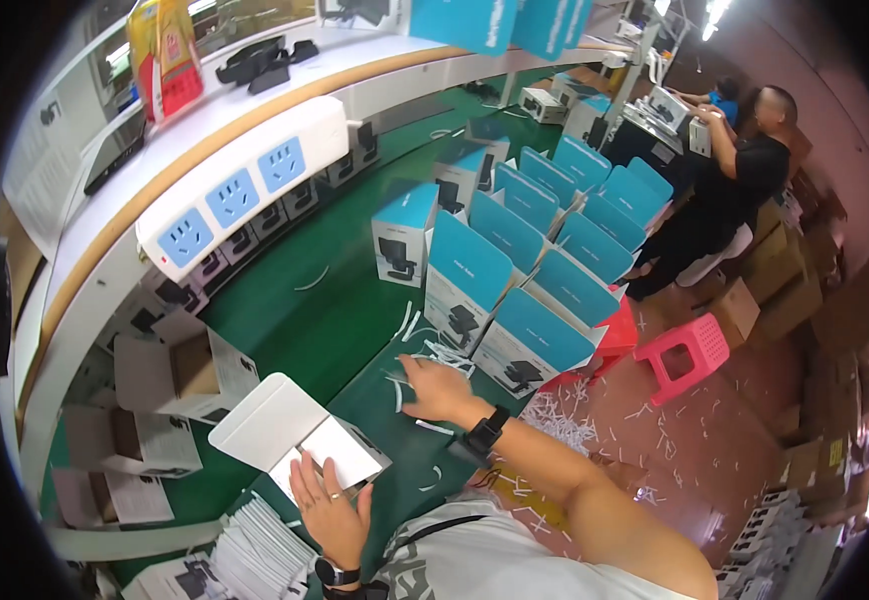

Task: The person places a manual into a box, uses a yellow tool to apply adhesive strips to the flaps, and seals the box before setting it aside. This process is repeated for several more boxes on the assembly line.

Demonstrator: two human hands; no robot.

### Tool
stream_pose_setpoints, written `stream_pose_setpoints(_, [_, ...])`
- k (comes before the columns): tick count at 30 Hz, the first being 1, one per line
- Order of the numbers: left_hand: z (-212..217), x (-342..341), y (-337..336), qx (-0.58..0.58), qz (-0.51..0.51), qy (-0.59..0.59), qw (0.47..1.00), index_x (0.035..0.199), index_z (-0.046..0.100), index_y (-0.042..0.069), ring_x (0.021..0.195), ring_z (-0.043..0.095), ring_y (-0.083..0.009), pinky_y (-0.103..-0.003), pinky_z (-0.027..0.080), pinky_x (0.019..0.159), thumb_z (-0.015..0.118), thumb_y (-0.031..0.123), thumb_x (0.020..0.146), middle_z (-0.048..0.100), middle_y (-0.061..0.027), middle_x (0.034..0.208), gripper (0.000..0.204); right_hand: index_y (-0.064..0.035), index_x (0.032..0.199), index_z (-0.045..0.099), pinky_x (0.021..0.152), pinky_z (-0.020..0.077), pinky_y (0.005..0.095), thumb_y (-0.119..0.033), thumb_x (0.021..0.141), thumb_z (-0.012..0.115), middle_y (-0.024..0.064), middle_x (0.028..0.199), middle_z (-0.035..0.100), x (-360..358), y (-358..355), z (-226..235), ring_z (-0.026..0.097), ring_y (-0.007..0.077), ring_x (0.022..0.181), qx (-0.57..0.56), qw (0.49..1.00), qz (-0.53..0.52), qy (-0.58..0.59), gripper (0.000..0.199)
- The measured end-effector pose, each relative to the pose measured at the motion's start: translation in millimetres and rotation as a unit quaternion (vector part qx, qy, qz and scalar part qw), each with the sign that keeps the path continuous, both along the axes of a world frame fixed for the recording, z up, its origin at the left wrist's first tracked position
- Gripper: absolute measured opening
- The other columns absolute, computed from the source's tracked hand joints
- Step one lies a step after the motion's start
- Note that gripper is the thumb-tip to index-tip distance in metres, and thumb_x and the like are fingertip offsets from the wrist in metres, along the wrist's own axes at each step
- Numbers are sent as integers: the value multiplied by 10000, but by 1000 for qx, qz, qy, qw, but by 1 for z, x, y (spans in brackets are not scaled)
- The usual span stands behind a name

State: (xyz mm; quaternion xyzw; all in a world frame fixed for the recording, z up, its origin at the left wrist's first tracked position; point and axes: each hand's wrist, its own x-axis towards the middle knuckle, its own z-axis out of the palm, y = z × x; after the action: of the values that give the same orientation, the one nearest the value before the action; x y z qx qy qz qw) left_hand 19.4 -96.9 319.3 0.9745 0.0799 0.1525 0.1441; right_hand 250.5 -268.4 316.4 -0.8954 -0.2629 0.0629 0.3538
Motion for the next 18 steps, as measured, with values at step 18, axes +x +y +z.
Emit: stream_pose_setpoints(18, [-21,-11,-2,33,-1,-27,999,1358,613,-32,1316,580,-446,-524,420,1181,656,214,978,629,-271,1349,455,-146,912,735,736,523,398,-171,801,773,21,894,678,-79,136,22,681,250,838,117,929,280,-213,121])
